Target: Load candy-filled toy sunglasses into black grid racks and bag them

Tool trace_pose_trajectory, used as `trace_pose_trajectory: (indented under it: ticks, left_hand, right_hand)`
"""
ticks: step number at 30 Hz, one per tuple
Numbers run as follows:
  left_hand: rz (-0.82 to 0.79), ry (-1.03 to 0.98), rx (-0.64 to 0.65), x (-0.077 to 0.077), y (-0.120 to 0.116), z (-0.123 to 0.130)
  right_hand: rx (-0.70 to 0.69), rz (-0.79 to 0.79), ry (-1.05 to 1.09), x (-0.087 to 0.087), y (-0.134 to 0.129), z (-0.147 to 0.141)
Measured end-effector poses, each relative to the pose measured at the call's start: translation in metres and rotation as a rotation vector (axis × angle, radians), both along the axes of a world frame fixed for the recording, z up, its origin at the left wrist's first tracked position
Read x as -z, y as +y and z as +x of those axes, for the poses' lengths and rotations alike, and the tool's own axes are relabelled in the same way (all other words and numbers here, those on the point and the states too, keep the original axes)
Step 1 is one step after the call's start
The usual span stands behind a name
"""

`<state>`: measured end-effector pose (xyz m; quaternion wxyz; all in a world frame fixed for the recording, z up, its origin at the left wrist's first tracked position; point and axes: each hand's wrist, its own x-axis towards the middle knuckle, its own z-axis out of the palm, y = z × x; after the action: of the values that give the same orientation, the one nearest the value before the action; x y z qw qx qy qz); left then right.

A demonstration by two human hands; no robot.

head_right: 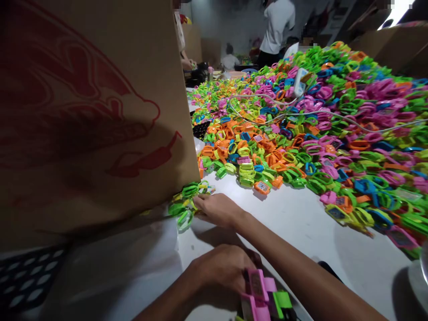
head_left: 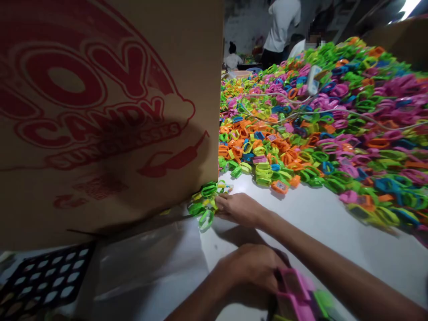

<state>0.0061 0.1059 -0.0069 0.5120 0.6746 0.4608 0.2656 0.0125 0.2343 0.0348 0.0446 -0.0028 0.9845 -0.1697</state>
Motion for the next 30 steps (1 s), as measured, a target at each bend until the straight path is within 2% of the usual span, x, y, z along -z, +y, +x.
trace_pose_trajectory:
  ticks: [3, 6, 8, 10, 12, 14, 16, 18, 19, 22, 24, 27, 30]
  left_hand:
    - [-0.041, 0.006, -0.014, -0.008, -0.002, -0.002]
    - [-0.079, -0.031, -0.102, -0.022, -0.007, -0.002]
    - [-0.078, -0.108, -0.142, -0.029, -0.009, 0.000]
    - [-0.053, -0.198, -0.176, -0.030, -0.011, 0.002]
    - [-0.013, -0.275, -0.196, -0.026, -0.009, 0.005]
    - [-0.016, -0.370, -0.208, -0.019, -0.005, 0.008]
    - [-0.071, -0.447, -0.226, -0.012, 0.000, 0.009]
    - [-0.113, -0.438, -0.283, -0.006, 0.005, 0.009]
    - [-0.107, -0.397, -0.317, -0.004, 0.006, 0.009]
    - [-0.054, -0.274, -0.378, 0.000, 0.007, 0.008]
    - [-0.066, -0.237, -0.399, 0.002, 0.005, 0.006]
    - [-0.121, -0.180, -0.392, 0.001, 0.000, 0.003]
    - [-0.117, -0.133, -0.288, -0.003, -0.003, 0.000]
  right_hand:
    - [-0.061, 0.129, -0.006, 0.000, -0.004, -0.002]
    - [-0.099, 0.206, -0.027, -0.006, -0.004, 0.001]
    - [-0.072, 0.220, -0.038, -0.013, 0.002, 0.014]
    - [0.043, 0.183, 0.016, -0.022, 0.013, 0.040]
    - [0.297, 0.033, 0.179, -0.029, 0.021, 0.080]
    - [0.643, -0.241, 0.412, -0.031, 0.018, 0.128]
    - [0.957, -0.570, 0.571, -0.026, -0.001, 0.173]
    - [1.157, -0.860, 0.601, -0.014, -0.033, 0.209]
    - [1.221, -0.952, 0.590, -0.007, -0.050, 0.221]
    - [1.376, -1.055, 0.600, 0.008, -0.092, 0.239]
    - [1.418, -1.055, 0.587, 0.014, -0.107, 0.239]
    - [1.368, -1.007, 0.542, 0.018, -0.110, 0.233]
    - [1.316, -0.959, 0.531, 0.023, -0.105, 0.231]
